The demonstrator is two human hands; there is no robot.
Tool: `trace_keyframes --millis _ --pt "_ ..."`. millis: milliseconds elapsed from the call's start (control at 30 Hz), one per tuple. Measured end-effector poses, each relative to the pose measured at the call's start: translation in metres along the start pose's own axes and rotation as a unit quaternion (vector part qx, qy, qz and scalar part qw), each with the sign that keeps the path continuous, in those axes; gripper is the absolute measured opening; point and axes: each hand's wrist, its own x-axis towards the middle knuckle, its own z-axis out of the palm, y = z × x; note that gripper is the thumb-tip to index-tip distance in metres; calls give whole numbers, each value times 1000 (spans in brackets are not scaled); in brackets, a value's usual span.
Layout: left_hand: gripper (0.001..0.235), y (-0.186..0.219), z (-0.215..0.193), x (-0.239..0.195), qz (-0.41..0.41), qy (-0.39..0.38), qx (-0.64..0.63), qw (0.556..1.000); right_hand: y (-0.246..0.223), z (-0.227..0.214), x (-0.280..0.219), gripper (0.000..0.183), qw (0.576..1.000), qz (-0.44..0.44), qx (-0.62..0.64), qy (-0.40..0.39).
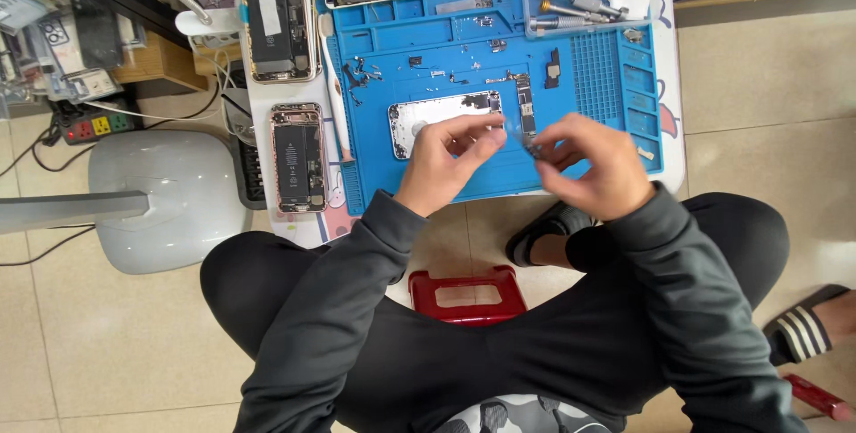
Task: The person is repairing a disassembled smartphone on a blue work mat. They use tweezers to handle small components and a soldering iron to work on the circuit board, occasionally placing tools down and picking them up again.
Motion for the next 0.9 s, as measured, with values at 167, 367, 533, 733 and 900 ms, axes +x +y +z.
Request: trace_keyframes --millis 167,367,533,733,900 --pt "23 1 7 3 4 23 -14 1000 5 7 1 22 956 -139 -256 23" --pt "20 -1 6 4 21 53 15 998 14 14 6 19 904 -208 -372 30" --pt "12 -13 4 11 17 104 28 994 7 11 11 21 931 -185 -310 60" --pt "17 -17 5 13 -7 92 -125 988 13 21 20 25 975 -169 -60 128" --pt "18 -9 1 6 -2 80 -64 995 8 36 24 20 978 -180 -31 98"
